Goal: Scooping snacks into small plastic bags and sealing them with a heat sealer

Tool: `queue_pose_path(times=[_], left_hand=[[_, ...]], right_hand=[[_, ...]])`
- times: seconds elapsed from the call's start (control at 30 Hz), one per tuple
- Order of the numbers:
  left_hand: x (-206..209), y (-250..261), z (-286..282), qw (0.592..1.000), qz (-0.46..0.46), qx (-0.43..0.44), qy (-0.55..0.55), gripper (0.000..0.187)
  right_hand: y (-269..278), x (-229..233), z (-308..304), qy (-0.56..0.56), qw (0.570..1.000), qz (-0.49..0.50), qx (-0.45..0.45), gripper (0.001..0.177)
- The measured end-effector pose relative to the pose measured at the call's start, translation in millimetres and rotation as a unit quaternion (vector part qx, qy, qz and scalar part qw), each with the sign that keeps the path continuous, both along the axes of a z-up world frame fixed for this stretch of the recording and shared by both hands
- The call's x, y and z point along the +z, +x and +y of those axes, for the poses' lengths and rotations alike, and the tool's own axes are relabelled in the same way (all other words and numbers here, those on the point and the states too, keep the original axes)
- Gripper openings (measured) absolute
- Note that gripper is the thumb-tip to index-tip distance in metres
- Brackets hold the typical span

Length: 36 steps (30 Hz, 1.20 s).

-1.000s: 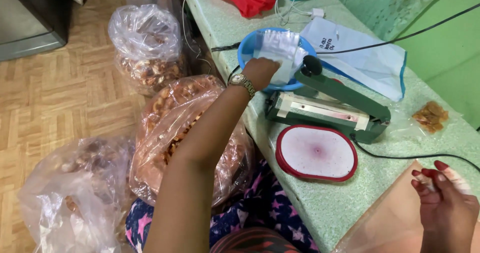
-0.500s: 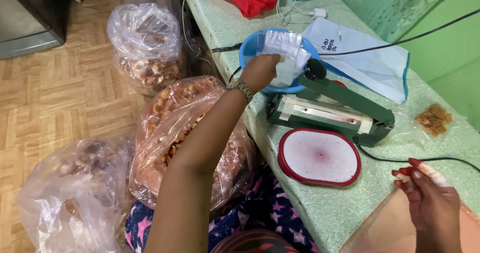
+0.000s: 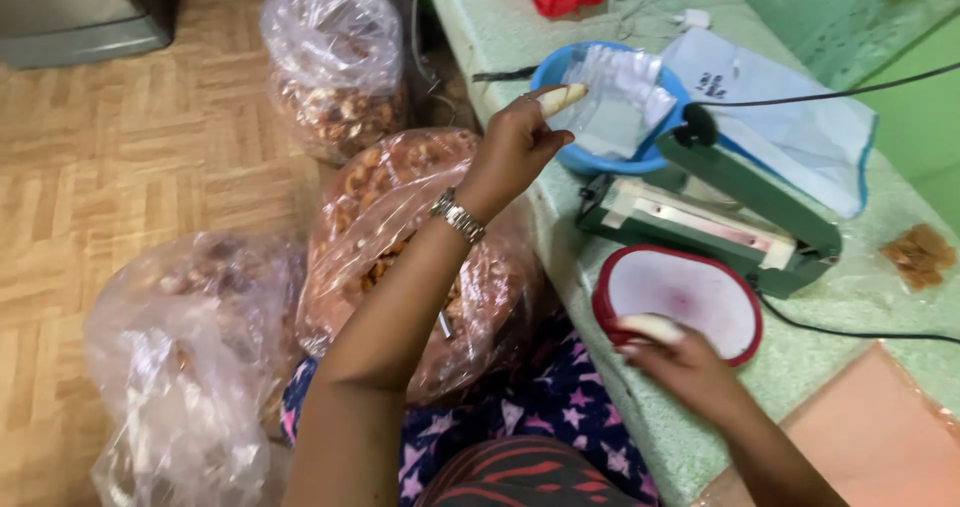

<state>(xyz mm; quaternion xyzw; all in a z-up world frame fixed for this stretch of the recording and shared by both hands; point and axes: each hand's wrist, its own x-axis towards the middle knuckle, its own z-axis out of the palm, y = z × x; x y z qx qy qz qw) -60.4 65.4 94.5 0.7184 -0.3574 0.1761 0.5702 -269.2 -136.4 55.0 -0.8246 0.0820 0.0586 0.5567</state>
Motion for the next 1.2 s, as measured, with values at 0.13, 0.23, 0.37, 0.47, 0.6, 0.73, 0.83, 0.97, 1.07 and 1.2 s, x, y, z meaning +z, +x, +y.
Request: queue_pose_path(times=[0.13, 0.23, 0.37, 0.47, 0.6, 0.73, 0.83, 0.97, 1.07, 1.2], left_hand=[[-20.5, -36.1, 62.1, 0.994, 0.057, 0.089, -0.007, 0.05], [-54.6, -76.0, 112.0, 0.973, 0.109, 0.167, -0.12, 0.023], [-87.7, -128.2, 163.1, 0.957, 0.111, 0.243, -0.111, 0.026], [-122.0, -158.8, 184.4, 0.954, 0.075, 0.272, -0.106, 0.046], [-130.7, -187.1, 195.7, 0.899, 0.269, 0.31, -0.152, 0.044], [-150.7, -191.9, 203.7, 0.87, 0.339, 0.352, -0.072, 0.037], [-162.0, -196.5, 206.4, 0.846, 0.411, 0.337, -0.052, 0.033], [-169.0, -201.5, 204.5, 0.847, 0.434, 0.299, -0.069, 0.03], [-157.9, -205.6, 204.5, 0.837, 0.445, 0.292, -0.128, 0.035], [-139.9, -211.5, 207.5, 0.838, 0.437, 0.296, -0.137, 0.044]], right_hand=[[29.2, -6.1, 77.6, -0.203, 0.932, 0.014, 0.301, 0.035], [63.9, -61.7, 123.7, -0.266, 0.911, -0.032, 0.314, 0.026], [123.2, -163.4, 148.1, -0.265, 0.9, -0.039, 0.343, 0.027], [143.9, -204.9, 168.8, -0.383, 0.871, 0.047, 0.303, 0.034], [148.3, -217.8, 194.4, -0.408, 0.875, 0.074, 0.25, 0.036], [157.0, -236.3, 191.1, -0.398, 0.887, 0.117, 0.201, 0.043], [147.2, -165.4, 190.7, -0.417, 0.87, 0.094, 0.245, 0.036], [179.5, -162.1, 173.3, -0.488, 0.833, 0.058, 0.255, 0.031], [198.6, -156.2, 179.1, -0.579, 0.781, -0.02, 0.232, 0.028], [202.6, -174.3, 193.0, -0.62, 0.723, -0.111, 0.285, 0.018]])
